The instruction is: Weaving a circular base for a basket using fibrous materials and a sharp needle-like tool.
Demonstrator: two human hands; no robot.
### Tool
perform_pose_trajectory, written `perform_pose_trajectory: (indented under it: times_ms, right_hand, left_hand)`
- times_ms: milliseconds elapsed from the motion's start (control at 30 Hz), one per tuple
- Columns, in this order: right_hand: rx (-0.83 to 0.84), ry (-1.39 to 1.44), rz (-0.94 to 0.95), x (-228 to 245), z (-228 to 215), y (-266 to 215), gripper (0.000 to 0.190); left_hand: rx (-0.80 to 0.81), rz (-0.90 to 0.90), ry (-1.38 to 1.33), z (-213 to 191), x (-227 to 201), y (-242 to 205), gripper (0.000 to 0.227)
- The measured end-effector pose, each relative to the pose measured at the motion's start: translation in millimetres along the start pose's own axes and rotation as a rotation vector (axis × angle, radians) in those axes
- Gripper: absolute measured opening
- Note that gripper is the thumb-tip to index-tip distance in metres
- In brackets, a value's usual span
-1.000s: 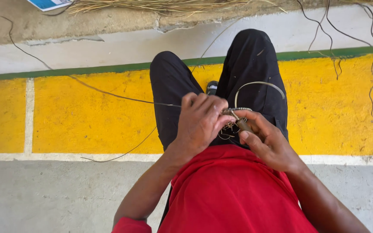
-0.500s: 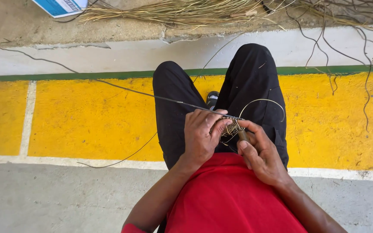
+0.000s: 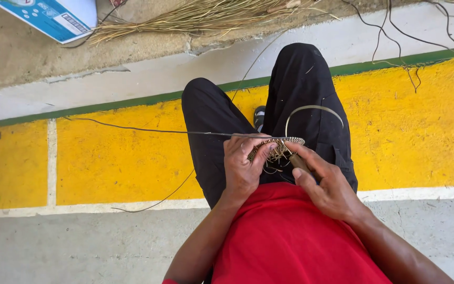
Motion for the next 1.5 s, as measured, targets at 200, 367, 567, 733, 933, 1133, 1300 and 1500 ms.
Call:
perform_pose_trajectory:
  times_ms: [200, 367, 567, 733, 933, 1133, 1300, 1500]
  right_hand:
    - [0.030, -0.198, 0.085, -4.2, 0.0, -5.1, 0.052]
    - [0.058, -0.228, 0.082, -8.1, 3.1, -3.6, 0.050]
    - [0.034, -0.282, -0.018, -4.4, 3.7, -6.2, 0.050]
    - [0.056, 0.963, 0.185, -6.9, 21.7, 0.0, 0.041]
    - [0.063, -0.231, -0.035, 2.9, 2.1, -3.7, 0.050]
    - [0.108, -0.249, 0.047, -7.5, 6.2, -8.3, 0.055]
    - [0.073, -0.323, 0.011, 4.2, 6.5, -4.6, 0.050]
    - [0.169, -0.235, 0.741, -9.6, 11.3, -11.2, 0.053]
  left_hand:
    - [0.017, -0.037, 0.005, 3.5, 1.7, -2.6, 0.012]
    - [0.036, -0.082, -0.001, 1.4, 4.8, -3.3, 0.013]
    - [0.042, -0.028, -0.017, 4.4, 4.8, -5.8, 0.011]
    - [-0.002, 0.098, 0.016, 3.7, 0.4, -8.3, 0.011]
    - [-0.012, -0.031, -0.020, 6.6, 9.8, -11.0, 0.019]
    - [-0.012, -0.006, -0.012, 4.6, 7.3, -9.2, 0.015]
    - [-0.020, 0.039, -0.013, 4.6, 5.5, -13.9, 0.016]
    - [0.014, 0.090, -0.018, 2.2, 0.9, -11.3, 0.014]
Point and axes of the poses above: each hand's wrist, its own y-axis towards the middle knuckle, its own z-axis out of the palm, x = y × z, the point moved 9 cm from there along y, towards the middle knuckle, and after that the axes turned 7 degrees about -z, right-handed, at the moved point
